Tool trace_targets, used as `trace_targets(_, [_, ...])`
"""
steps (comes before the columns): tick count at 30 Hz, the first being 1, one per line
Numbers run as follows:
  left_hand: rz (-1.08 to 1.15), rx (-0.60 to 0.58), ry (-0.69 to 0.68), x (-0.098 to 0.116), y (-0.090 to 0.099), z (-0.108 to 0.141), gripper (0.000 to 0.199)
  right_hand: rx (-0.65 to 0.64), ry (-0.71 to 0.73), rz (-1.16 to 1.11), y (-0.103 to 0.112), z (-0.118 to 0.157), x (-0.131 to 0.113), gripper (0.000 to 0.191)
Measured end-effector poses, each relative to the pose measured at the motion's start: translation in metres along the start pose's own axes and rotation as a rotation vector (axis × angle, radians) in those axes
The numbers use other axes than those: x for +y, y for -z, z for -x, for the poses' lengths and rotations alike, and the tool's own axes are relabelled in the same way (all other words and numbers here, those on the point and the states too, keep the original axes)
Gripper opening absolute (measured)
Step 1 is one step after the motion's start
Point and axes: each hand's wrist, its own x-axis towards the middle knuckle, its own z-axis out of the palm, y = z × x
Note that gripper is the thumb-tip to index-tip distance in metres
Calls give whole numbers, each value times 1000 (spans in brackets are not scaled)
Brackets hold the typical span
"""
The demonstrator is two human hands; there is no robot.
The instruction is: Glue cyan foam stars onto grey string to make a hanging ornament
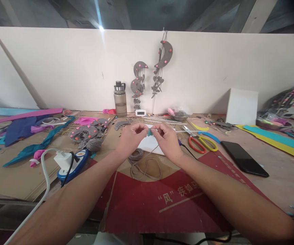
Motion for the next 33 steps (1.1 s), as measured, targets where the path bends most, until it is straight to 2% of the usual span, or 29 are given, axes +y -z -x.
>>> trace_targets(4, [108, -83, 40, 3, -1, -1, 21, 22, -11, 19, 2, -3, 0, 11])
trace_targets(8, [223, -94, 48, 3, -3, 0, 22, 36, 8, 33, 2, -4, 0, 10])
trace_targets(13, [218, -73, 25, -2, -4, 0, 25, 20, 33, 56, 1, -2, 0, 9])
trace_targets(22, [-107, 22, -24, 2, -2, 1, 14, 7, 71, 80, -2, 2, -3, 7])
trace_targets(26, [-35, 64, 34, 2, 0, -1, 15, -17, 7, -19, -6, 5, -3, 27])
trace_targets(33, [149, 95, 111, 1, 0, -4, 15, -26, -82, -154, -5, 6, -8, 13])
